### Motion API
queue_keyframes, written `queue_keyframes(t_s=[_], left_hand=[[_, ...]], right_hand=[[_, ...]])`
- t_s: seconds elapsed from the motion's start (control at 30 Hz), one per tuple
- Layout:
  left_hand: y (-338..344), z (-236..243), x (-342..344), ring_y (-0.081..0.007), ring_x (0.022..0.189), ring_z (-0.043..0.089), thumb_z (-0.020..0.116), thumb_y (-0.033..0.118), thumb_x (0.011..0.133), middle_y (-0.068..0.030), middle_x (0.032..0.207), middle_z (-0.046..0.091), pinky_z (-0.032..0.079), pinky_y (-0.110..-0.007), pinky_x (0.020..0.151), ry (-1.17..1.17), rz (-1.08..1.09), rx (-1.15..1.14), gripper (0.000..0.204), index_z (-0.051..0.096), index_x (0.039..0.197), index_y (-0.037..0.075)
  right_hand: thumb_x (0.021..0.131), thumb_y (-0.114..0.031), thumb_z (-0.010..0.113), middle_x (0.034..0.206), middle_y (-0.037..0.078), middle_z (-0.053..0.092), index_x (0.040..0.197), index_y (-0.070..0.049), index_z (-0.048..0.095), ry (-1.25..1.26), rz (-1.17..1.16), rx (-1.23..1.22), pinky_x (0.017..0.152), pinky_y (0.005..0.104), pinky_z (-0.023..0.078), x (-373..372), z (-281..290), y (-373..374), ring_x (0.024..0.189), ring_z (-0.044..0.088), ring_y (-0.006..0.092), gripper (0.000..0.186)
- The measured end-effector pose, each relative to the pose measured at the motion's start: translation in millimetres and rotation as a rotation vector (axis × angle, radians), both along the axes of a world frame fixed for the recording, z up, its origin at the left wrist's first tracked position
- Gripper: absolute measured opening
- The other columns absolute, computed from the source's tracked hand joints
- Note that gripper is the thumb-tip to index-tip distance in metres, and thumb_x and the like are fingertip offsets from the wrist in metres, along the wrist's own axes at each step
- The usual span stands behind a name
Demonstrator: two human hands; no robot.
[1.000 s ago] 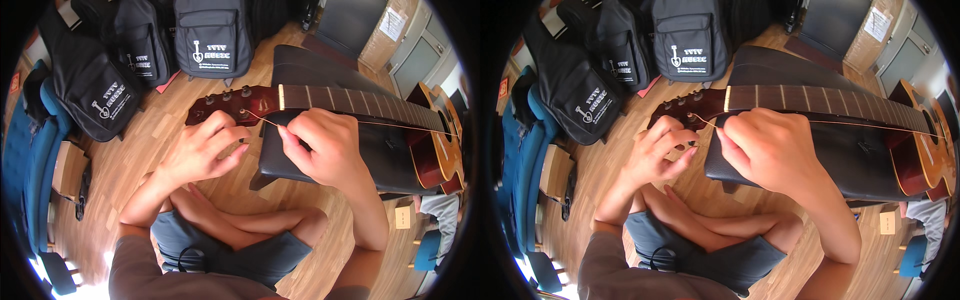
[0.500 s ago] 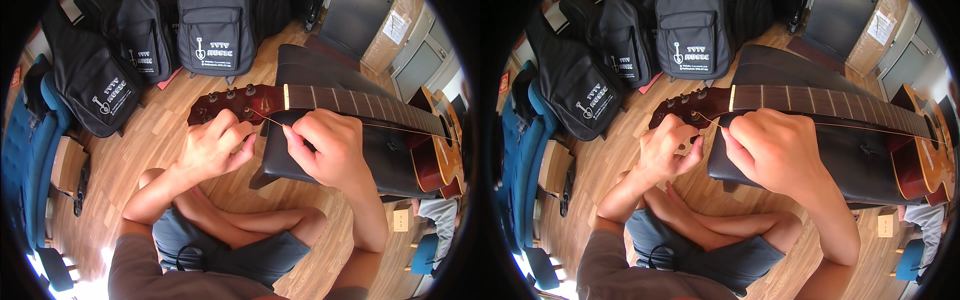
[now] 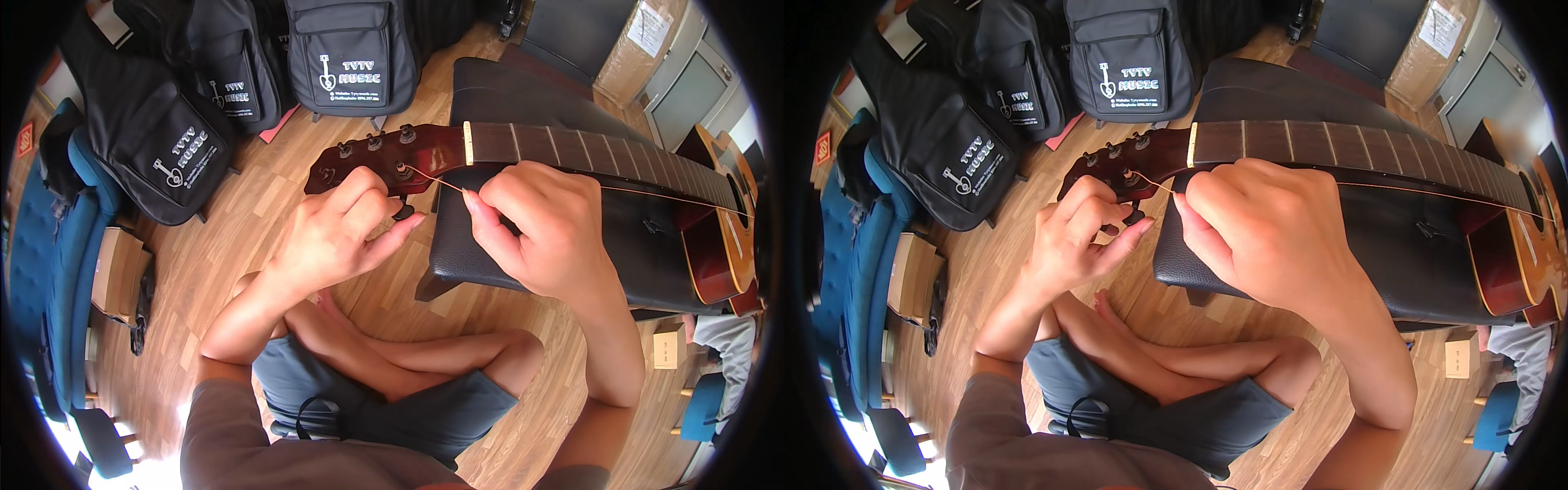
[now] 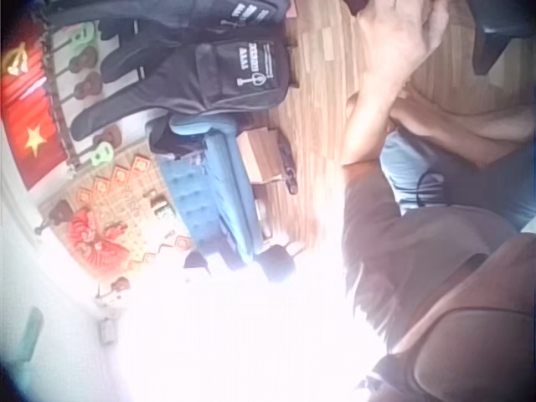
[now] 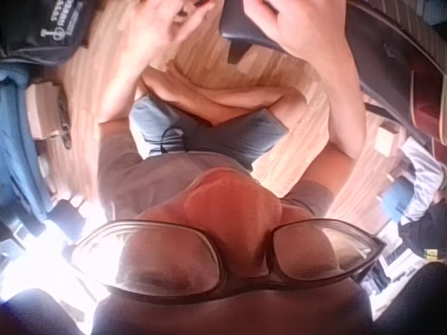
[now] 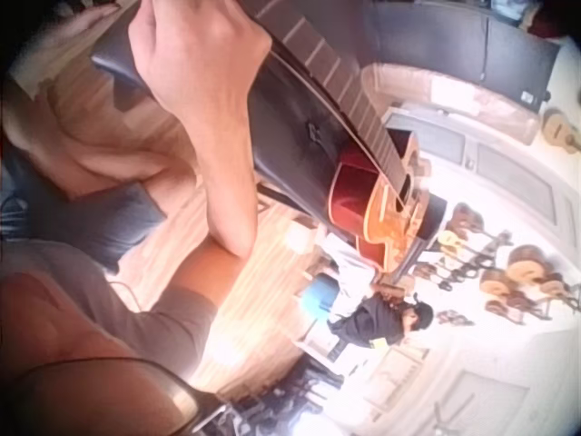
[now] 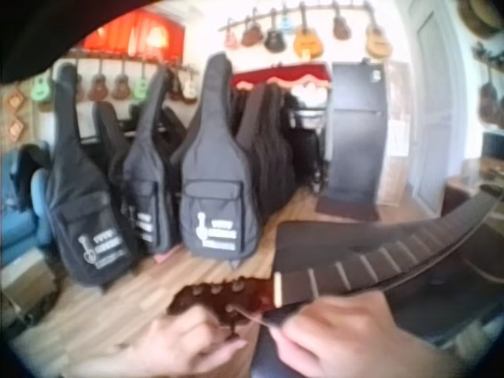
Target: The person strings an acoustic guitar by hand, threading a new string through the tuning peg and winding it onto the post. They repeat this process for multiple strings, adjusting tension and securing each string at the headstock.
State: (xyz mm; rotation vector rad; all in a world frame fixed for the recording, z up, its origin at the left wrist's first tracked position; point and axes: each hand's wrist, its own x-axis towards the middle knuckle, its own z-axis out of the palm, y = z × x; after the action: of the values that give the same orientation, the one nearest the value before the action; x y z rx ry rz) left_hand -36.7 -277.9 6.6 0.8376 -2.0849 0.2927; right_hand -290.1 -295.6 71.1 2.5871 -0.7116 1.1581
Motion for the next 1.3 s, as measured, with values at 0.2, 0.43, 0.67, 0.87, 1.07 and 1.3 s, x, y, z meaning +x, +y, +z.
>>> queue_keyframes(t_s=[0.2, 0.43, 0.67, 0.87, 1.07, 1.3], left_hand=[[-5, -9, -11, -0.0143, 0.058, 0.060, 0.085, 0.001, 0.079, -0.0032, 0.085, 0.063, 0.044, -0.029, 0.044, 0.048, 0.029, -0.114, 0.030, 0.067, 0.102, 0.008], [0, 4, -4, -0.0152, 0.061, 0.061, 0.084, 0.001, 0.077, -0.0017, 0.088, 0.062, 0.048, -0.029, 0.048, -0.054, 0.005, -0.025, 0.037, 0.071, 0.110, 0.011], [-3, 2, 8, -0.0161, 0.062, 0.064, 0.095, 0.014, 0.077, -0.0024, 0.089, 0.063, 0.050, -0.030, 0.049, -0.036, -0.074, 0.010, 0.035, 0.069, 0.099, 0.009], [-1, -5, -6, -0.0158, 0.059, 0.062, 0.095, 0.014, 0.078, -0.0033, 0.087, 0.063, 0.049, -0.030, 0.047, 0.008, 0.034, -0.074, 0.033, 0.066, 0.092, 0.008], [-2, 1, -6, -0.0129, 0.058, 0.059, 0.093, 0.015, 0.082, -0.0031, 0.085, 0.062, 0.047, -0.027, 0.048, 0.060, -0.040, -0.064, 0.040, 0.064, 0.108, 0.006], [11, 36, -1, -0.0026, 0.057, 0.052, 0.084, 0.006, 0.093, 0.0014, 0.074, 0.054, 0.043, -0.022, 0.050, 0.281, -0.095, 0.499, 0.043, 0.062, 0.130, 0.005]], right_hand=[[0.082, -0.011, 0.082, 0.063, 0.002, 0.057, 0.075, -0.011, 0.060, 0.018, -0.006, -0.010, 0.046, 0.0354, 0.044, 0, 1, 0, 0.057, 0.061, 0.0211, 0.023], [0.082, -0.011, 0.082, 0.063, 0.002, 0.057, 0.076, -0.011, 0.060, 0.001, -0.009, -0.011, 0.046, 0.0352, 0.045, 0, 0, 1, 0.057, 0.062, 0.0208, 0.023], [0.082, -0.011, 0.083, 0.063, 0.002, 0.056, 0.075, -0.011, 0.059, 0.008, -0.001, 0.004, 0.046, 0.0350, 0.043, -1, 1, 1, 0.056, 0.060, 0.0210, 0.024], [0.083, -0.011, 0.083, 0.064, 0.002, 0.056, 0.074, -0.011, 0.057, 0.004, 0.004, 0.014, 0.046, 0.0353, 0.043, 0, 1, 1, 0.056, 0.059, 0.0210, 0.027], [0.084, -0.010, 0.083, 0.064, 0.002, 0.056, 0.074, -0.011, 0.057, -0.011, 0.001, -0.001, 0.045, 0.0352, 0.043, 2, 2, 1, 0.056, 0.059, 0.0205, 0.028], [0.084, -0.011, 0.084, 0.063, 0.001, 0.055, 0.072, -0.012, 0.056, -0.016, -0.002, 0.012, 0.045, 0.0351, 0.041, 1, 3, 3, 0.054, 0.057, 0.0202, 0.030]])
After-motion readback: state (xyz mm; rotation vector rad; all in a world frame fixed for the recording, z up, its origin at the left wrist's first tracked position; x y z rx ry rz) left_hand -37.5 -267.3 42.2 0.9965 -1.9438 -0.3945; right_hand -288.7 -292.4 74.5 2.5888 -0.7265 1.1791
